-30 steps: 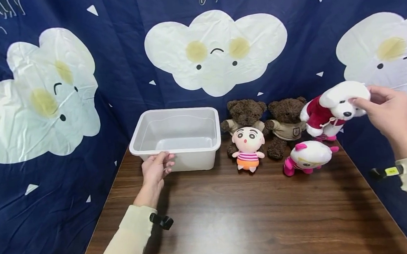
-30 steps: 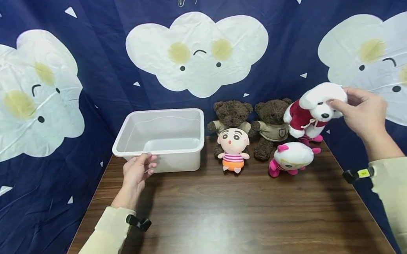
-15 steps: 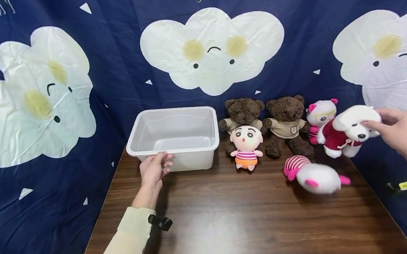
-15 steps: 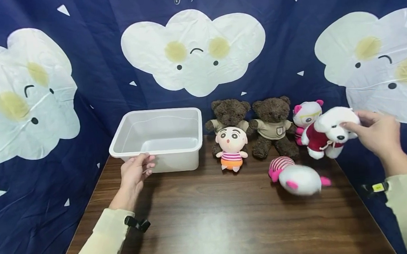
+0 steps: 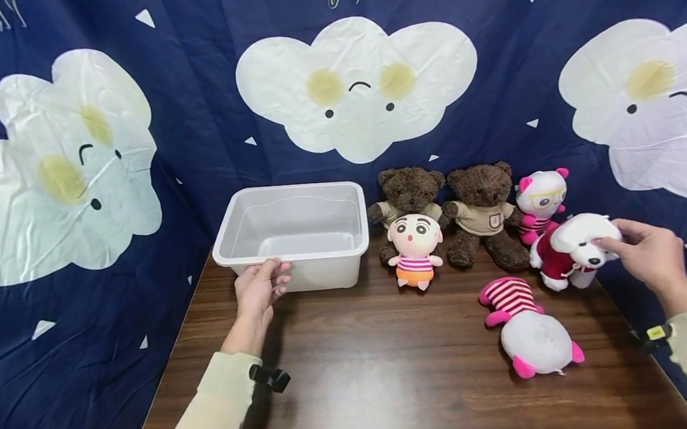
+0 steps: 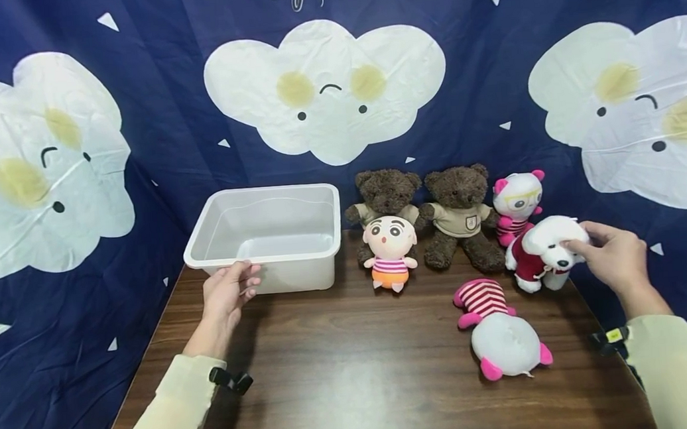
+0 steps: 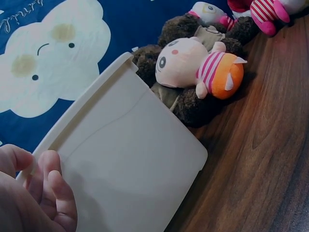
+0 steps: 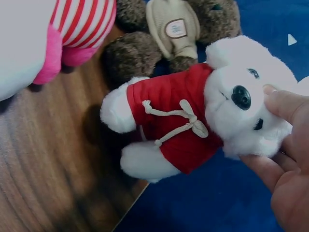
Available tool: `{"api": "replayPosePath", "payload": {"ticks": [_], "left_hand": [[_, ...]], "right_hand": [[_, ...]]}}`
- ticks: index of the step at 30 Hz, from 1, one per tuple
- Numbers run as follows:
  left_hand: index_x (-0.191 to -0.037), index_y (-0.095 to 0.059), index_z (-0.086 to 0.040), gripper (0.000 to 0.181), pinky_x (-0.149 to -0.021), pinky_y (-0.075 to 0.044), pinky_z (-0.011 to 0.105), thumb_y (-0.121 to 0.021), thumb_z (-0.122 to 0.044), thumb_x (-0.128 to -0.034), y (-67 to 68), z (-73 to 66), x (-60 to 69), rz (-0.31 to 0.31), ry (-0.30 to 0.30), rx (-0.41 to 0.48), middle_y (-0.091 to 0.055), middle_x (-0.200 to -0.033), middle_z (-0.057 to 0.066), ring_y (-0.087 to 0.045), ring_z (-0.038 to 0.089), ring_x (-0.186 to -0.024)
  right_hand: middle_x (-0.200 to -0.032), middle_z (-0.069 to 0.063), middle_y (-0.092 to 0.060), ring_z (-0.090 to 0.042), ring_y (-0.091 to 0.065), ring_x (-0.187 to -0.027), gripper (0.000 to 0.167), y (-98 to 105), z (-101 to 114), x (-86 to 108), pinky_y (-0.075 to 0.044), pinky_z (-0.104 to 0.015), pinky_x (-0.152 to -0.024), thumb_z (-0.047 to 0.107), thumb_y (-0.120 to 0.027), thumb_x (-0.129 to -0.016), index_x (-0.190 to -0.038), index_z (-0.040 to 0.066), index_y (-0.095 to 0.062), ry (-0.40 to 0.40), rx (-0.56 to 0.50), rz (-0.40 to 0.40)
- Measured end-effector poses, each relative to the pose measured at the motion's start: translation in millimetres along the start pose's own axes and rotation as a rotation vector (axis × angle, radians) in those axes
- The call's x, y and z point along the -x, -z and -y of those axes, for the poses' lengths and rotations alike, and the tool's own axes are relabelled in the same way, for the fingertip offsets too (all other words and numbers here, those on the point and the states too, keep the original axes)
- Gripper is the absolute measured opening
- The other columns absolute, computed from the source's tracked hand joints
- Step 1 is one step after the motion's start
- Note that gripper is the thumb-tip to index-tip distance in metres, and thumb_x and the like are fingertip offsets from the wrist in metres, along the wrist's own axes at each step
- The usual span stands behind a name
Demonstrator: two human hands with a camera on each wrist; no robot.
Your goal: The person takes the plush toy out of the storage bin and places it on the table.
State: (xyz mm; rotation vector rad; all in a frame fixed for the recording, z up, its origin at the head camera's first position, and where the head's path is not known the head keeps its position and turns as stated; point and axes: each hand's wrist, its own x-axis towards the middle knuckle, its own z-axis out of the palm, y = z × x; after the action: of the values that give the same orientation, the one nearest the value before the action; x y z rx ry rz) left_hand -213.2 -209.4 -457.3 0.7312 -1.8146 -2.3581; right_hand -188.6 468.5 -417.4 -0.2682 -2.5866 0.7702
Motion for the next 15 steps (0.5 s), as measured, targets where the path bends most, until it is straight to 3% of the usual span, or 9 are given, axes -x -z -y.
{"api": "replayPosePath", "payload": {"ticks": [3, 4, 6, 9, 10, 11, 13, 14, 15], "left_hand": [[-0.104, -0.057, -0.007, 0.02, -0.045, -0.049, 0.016, -0.069, -0.018, -0.0931, 0.4, 0.2, 0.7, 0.0, -0.001, -0.003, -0.079, -0.082, -0.004, -0.067, 0.005, -0.058], [-0.104, -0.056, -0.007, 0.02, -0.045, -0.049, 0.016, -0.069, -0.018, -0.093, 0.4, 0.2, 1.0, 0.0, -0.001, -0.004, -0.079, -0.081, -0.004, -0.067, 0.005, -0.058], [-0.104, -0.056, -0.007, 0.02, -0.045, -0.049, 0.016, -0.069, -0.017, -0.093, 0.5, 0.3, 1.5, 0.0, -0.001, -0.005, -0.079, -0.081, -0.004, -0.067, 0.005, -0.057], [-0.104, -0.056, -0.007, 0.02, -0.045, -0.049, 0.016, -0.069, -0.017, -0.0931, 0.3, 0.4, 1.8, 0.001, 0.0, -0.008, -0.079, -0.081, -0.004, -0.067, 0.005, -0.057], [-0.103, -0.056, -0.007, 0.02, -0.045, -0.049, 0.016, -0.069, -0.017, -0.0931, 0.3, 0.5, 1.9, 0.001, -0.001, -0.008, -0.079, -0.08, -0.004, -0.067, 0.005, -0.057], [-0.103, -0.056, -0.007, 0.019, -0.045, -0.049, 0.015, -0.069, -0.017, -0.093, 0.3, 0.4, 1.9, 0.0, -0.002, -0.007, -0.079, -0.08, -0.004, -0.067, 0.005, -0.057], [-0.103, -0.056, -0.007, 0.019, -0.045, -0.049, 0.016, -0.069, -0.017, -0.093, 0.3, 0.3, 1.8, 0.001, -0.002, -0.003, -0.079, -0.08, -0.004, -0.067, 0.005, -0.057], [-0.103, -0.056, -0.007, 0.019, -0.045, -0.049, 0.016, -0.069, -0.017, -0.0933, 0.4, 0.0, 1.6, 0.002, -0.002, -0.003, -0.079, -0.08, -0.004, -0.067, 0.005, -0.057], [-0.103, -0.056, -0.007, 0.019, -0.045, -0.049, 0.016, -0.069, -0.017, -0.0934, 0.4, -0.5, 1.6, 0.004, -0.002, -0.002, -0.079, -0.08, -0.004, -0.067, 0.005, -0.057]], "right_hand": [[-0.073, 0.057, -0.036, 0.031, -0.037, -0.07, 0.046, -5, -6, 3.1, -0.037, -0.005, -0.058, 0.028, -0.086, -0.084, -0.115, -0.003, -0.072, -0.009, 0.014, 0.012], [-0.071, 0.051, -0.049, 0.03, -0.036, -0.071, 0.047, -7, -8, 4.4, -0.037, -0.007, -0.058, 0.028, -0.086, -0.084, -0.116, -0.003, -0.072, -0.008, 0.017, 0.016], [-0.071, 0.053, -0.046, 0.031, -0.035, -0.072, 0.049, -11, -13, 7.8, -0.037, -0.01, -0.06, 0.03, -0.086, -0.084, -0.117, -0.003, -0.071, -0.012, 0.025, 0.017], [-0.075, 0.046, -0.055, 0.033, -0.035, -0.074, 0.051, -18, -18, 12.7, -0.035, -0.014, -0.065, 0.032, -0.086, -0.084, -0.12, -0.002, -0.07, -0.017, 0.009, 0.004], [-0.077, 0.046, -0.055, 0.033, -0.036, -0.074, 0.052, -20, -20, 14.0, -0.035, -0.014, -0.066, 0.033, -0.085, -0.085, -0.121, -0.002, -0.069, -0.019, -0.002, 0.003], [-0.079, 0.053, -0.043, 0.032, -0.037, -0.075, 0.054, -22, -21, 14.9, -0.035, -0.012, -0.066, 0.034, -0.085, -0.085, -0.122, -0.002, -0.068, -0.022, -0.015, 0.001], [-0.085, 0.045, -0.048, 0.031, -0.04, -0.075, 0.057, -23, -22, 15.9, -0.035, -0.006, -0.066, 0.036, -0.085, -0.085, -0.124, -0.001, -0.066, -0.026, -0.038, 0.007], [-0.086, 0.046, -0.043, 0.03, -0.04, -0.076, 0.059, -23, -22, 16.5, -0.035, -0.003, -0.064, 0.037, -0.084, -0.085, -0.126, 0.0, -0.064, -0.033, -0.047, 0.017], [-0.09, 0.038, -0.052, 0.028, -0.04, -0.076, 0.061, -23, -22, 17.1, -0.035, -0.001, -0.064, 0.037, -0.084, -0.086, -0.128, -0.001, -0.062, -0.036, -0.056, 0.026]]}}
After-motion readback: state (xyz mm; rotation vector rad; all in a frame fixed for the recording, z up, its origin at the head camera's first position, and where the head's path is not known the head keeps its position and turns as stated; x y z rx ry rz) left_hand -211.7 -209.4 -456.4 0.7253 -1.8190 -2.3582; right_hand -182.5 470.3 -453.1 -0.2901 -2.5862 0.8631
